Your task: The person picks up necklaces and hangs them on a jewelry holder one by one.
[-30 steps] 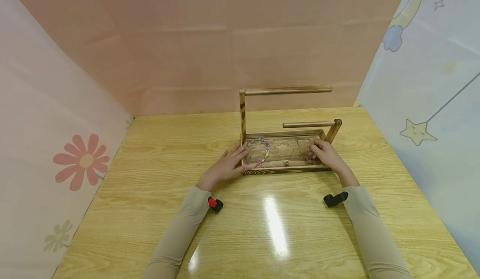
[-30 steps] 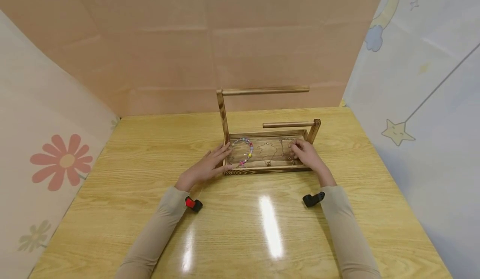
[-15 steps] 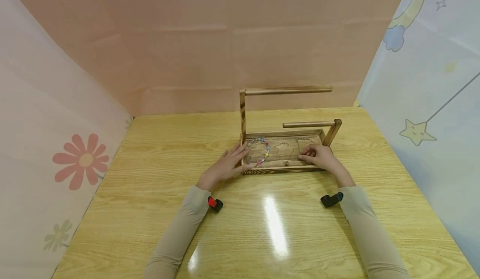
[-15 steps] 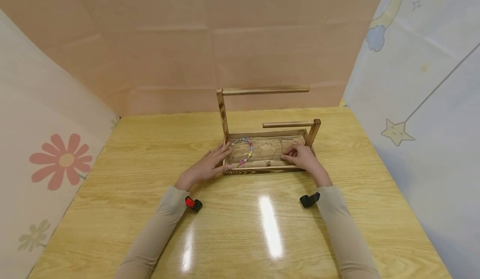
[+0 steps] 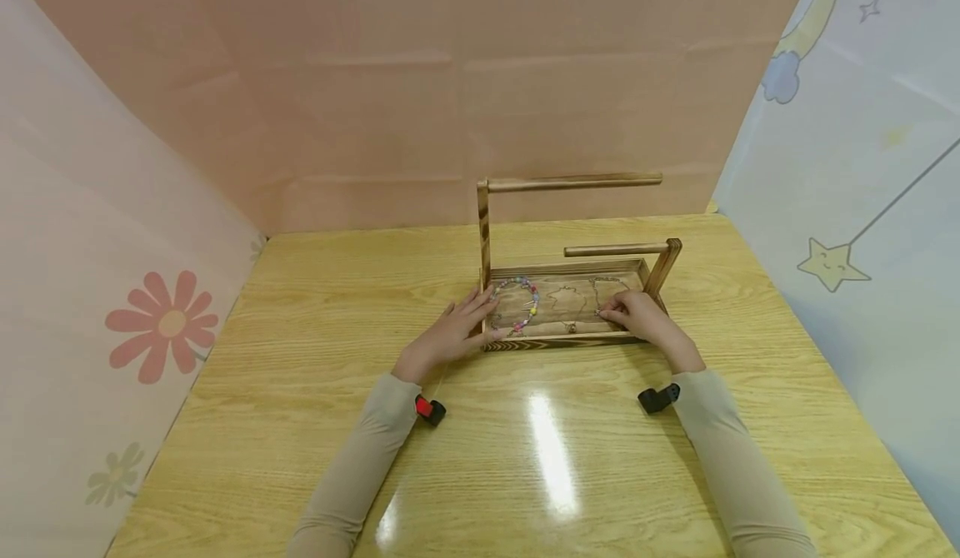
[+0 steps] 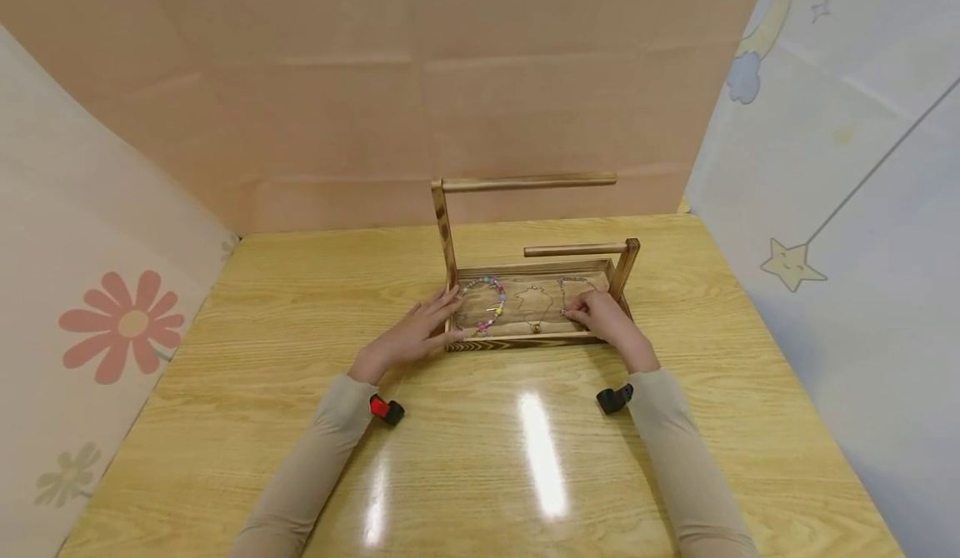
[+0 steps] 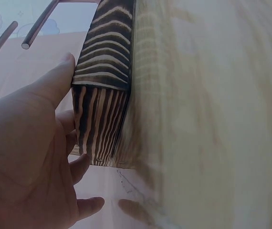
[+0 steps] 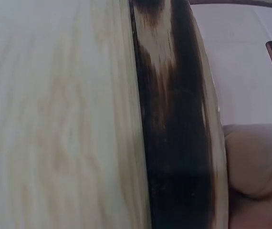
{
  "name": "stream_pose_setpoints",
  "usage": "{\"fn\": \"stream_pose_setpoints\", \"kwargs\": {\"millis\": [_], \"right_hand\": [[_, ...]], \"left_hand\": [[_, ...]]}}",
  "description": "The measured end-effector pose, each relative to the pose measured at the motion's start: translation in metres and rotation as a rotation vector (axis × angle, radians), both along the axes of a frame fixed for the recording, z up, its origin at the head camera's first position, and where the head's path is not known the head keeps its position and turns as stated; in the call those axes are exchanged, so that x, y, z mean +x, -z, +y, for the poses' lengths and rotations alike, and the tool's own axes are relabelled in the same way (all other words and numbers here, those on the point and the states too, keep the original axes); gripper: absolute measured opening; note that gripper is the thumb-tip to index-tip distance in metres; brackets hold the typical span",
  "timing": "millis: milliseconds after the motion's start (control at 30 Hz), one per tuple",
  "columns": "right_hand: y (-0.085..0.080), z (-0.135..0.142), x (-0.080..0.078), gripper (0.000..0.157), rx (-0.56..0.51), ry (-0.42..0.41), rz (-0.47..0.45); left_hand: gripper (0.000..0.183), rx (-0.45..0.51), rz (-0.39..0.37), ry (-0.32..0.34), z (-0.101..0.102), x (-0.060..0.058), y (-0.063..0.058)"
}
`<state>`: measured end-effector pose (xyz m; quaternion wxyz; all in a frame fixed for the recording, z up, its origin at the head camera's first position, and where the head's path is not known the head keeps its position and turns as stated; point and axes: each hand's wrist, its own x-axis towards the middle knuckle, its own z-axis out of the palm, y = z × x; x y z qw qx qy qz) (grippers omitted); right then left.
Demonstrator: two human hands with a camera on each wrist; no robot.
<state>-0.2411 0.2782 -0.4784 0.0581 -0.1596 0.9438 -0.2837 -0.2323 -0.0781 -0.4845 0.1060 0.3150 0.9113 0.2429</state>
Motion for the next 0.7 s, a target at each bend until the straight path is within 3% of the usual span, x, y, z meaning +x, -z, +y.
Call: {"fn": "stream_pose_setpoints", "kwargs": {"millis": [133, 367, 700], "right_hand": [[-0.003, 0.003, 0.001, 0.019, 0.015, -0.046, -0.001], [-0.002, 0.009, -0.002, 0.024, -0.105, -0.046, -0.052], [-0.004, 0.014, -0.003, 0.036, -0.439, 0.009, -0.132]], "left_hand": [[0.067, 0.01, -0.016, -0.002, -0.001, 0.0, 0.0], [0.066, 0.008, -0.018, 0.001, -0.001, -0.001, 0.002], [0.067, 0.009, -0.024, -0.002, 0.0, -0.001, 0.003]]}}
